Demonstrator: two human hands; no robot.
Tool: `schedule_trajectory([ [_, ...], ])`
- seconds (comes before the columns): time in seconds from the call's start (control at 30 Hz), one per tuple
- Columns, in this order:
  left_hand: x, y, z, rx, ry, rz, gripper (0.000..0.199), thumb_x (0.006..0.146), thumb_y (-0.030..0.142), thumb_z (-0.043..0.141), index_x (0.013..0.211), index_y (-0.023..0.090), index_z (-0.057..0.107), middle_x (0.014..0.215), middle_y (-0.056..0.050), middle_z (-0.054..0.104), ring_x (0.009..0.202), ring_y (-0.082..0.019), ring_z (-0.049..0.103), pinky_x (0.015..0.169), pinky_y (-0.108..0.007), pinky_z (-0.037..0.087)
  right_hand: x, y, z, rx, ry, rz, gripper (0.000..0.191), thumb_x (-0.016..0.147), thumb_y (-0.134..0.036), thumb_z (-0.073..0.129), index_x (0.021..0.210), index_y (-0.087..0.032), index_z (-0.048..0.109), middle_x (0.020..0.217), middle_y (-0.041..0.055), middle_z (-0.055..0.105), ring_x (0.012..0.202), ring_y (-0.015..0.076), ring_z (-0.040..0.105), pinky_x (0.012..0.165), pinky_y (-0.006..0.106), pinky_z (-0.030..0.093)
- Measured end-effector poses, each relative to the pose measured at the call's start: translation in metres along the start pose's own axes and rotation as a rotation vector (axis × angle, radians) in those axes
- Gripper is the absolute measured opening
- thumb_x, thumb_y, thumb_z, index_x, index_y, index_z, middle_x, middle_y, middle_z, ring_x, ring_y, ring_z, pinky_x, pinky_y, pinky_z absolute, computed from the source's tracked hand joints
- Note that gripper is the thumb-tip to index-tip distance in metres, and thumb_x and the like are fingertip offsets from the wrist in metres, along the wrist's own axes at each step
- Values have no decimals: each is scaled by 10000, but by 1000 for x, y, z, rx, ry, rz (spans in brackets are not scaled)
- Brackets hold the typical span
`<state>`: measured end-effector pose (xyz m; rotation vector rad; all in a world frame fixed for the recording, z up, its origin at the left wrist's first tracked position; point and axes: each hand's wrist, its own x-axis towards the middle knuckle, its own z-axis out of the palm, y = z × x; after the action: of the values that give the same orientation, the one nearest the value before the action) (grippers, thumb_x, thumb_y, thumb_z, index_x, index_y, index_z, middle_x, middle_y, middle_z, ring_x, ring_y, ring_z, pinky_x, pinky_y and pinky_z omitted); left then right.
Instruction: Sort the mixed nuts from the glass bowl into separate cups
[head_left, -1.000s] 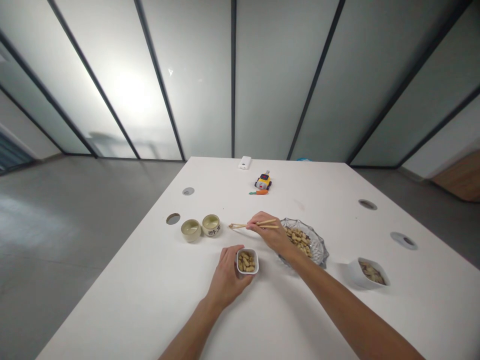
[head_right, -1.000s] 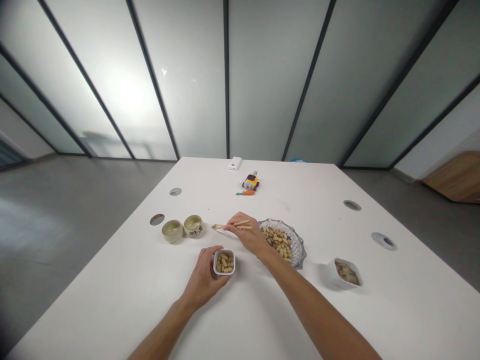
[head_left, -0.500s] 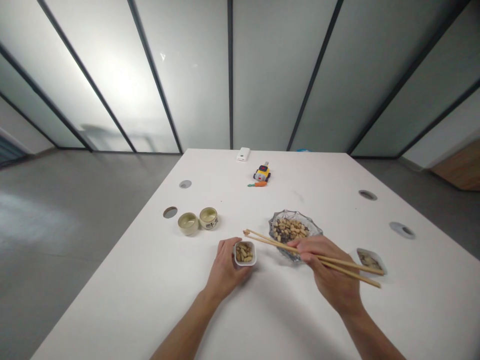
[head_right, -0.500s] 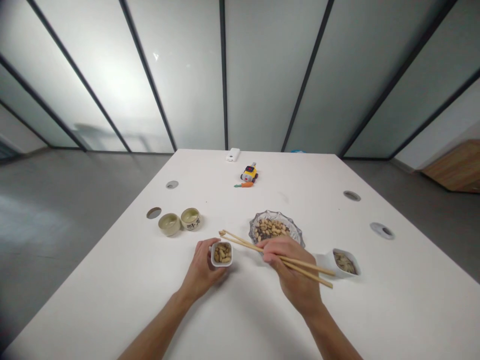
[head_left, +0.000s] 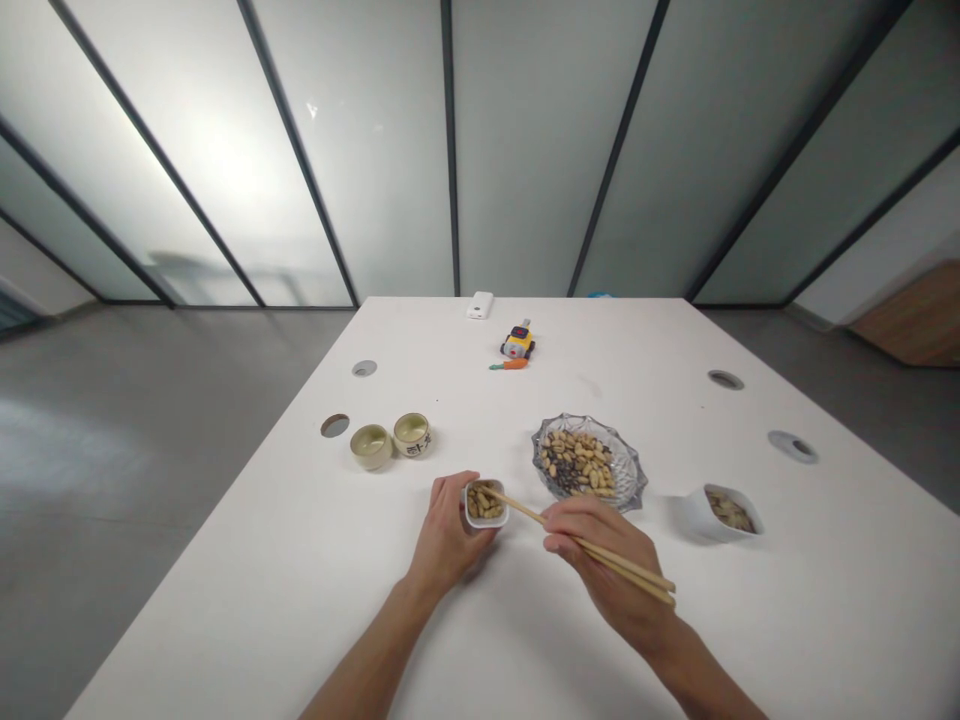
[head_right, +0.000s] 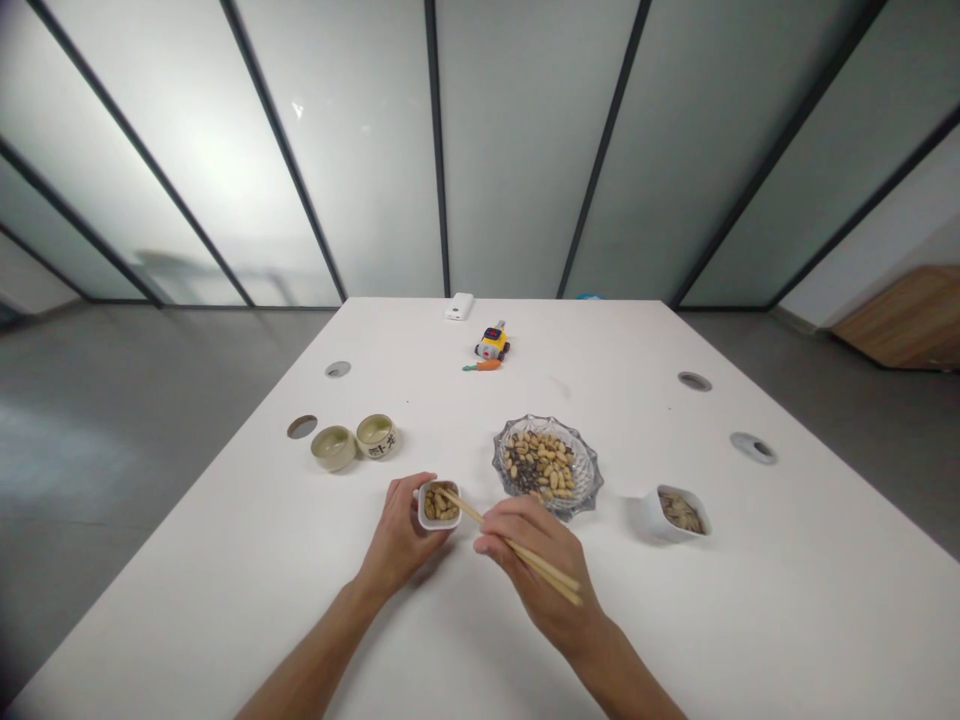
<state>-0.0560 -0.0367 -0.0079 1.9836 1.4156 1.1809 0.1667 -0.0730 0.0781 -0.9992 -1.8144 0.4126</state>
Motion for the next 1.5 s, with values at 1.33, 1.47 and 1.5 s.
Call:
schedule_trajectory([
  [1.33,0,-1,-2,-5,-67,-38,623,761,112,816,1293,274,535,1220,-50,642,1180,-263,597,972,-409,577,-21,-6,11,-74,31,41,72,969,-202,673,978,-230,738,946,52,746,841,173,747,755,260,621],
  [1.47,0,0,-2,2,-78,-39,630,754,103,806,1294,276,534,1223,-54,645,1187,-275,599,965,-429,588,-20,-6,12,-80,49,50,80,962,-205,677,960,-235,752,935,49,753,826,179,754,741,268,631],
  [1.5,0,0,-2,7,-77,-34,637,752,97,805,1298,278,531,1224,-53,647,1191,-276,597,966,-431,588,-20,-6,12,-79,51,50,81,961,-206,678,959,-236,753,933,49,753,824,179,754,737,267,632],
])
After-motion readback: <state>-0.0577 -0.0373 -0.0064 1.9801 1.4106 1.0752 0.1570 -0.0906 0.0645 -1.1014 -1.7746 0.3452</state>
